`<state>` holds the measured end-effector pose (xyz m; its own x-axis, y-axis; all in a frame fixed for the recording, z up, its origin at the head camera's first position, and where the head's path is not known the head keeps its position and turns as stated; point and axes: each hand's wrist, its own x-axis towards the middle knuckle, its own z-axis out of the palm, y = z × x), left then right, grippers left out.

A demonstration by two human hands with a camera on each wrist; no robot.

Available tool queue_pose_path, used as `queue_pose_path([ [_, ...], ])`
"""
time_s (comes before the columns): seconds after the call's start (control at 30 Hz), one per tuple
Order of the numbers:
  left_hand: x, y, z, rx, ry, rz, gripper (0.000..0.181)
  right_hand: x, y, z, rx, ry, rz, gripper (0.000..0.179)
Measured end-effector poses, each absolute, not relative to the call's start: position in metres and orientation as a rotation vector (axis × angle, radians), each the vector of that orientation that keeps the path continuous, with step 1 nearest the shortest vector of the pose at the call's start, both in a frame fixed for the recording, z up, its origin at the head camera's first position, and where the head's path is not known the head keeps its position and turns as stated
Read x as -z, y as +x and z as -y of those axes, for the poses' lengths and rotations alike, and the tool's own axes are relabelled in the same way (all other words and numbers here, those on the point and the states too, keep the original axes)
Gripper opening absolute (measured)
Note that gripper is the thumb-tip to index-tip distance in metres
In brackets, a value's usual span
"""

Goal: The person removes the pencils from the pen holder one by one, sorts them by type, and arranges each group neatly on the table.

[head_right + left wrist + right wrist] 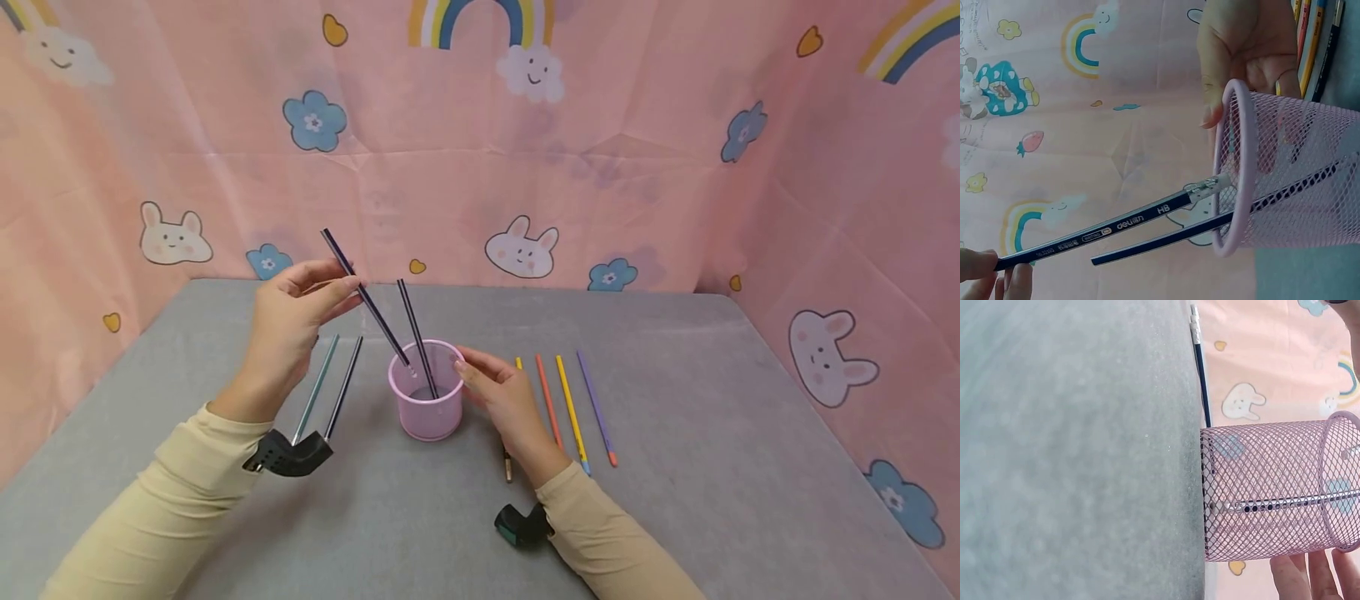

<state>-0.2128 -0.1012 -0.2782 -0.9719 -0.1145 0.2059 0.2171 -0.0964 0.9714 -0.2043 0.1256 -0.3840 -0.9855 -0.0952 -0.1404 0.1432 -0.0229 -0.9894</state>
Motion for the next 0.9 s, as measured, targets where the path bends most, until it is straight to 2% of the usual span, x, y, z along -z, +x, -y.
queue_pose_path([
  [0.17,0.271,-0.213,0.111,2.146,-0.122,1.924,0.011,0.385,-0.204,-0.125,2.145,0.038,-2.064,0.040],
  [0.4,0.265,-0.214,0.124,2.104,-0.133,2.038,0.019,0.387,-0.205,-0.127,2.142,0.026,-2.075,0.041],
  [0.63,0.264,-0.215,0.136,2.086,-0.133,2.141,0.014,0.387,-0.203,-0.125,2.141,0.040,-2.065,0.041],
  [0.9,0.268,-0.214,0.147,2.044,-0.076,2.286,0.026,0.385,-0.205,-0.126,2.141,0.022,-2.068,0.041],
])
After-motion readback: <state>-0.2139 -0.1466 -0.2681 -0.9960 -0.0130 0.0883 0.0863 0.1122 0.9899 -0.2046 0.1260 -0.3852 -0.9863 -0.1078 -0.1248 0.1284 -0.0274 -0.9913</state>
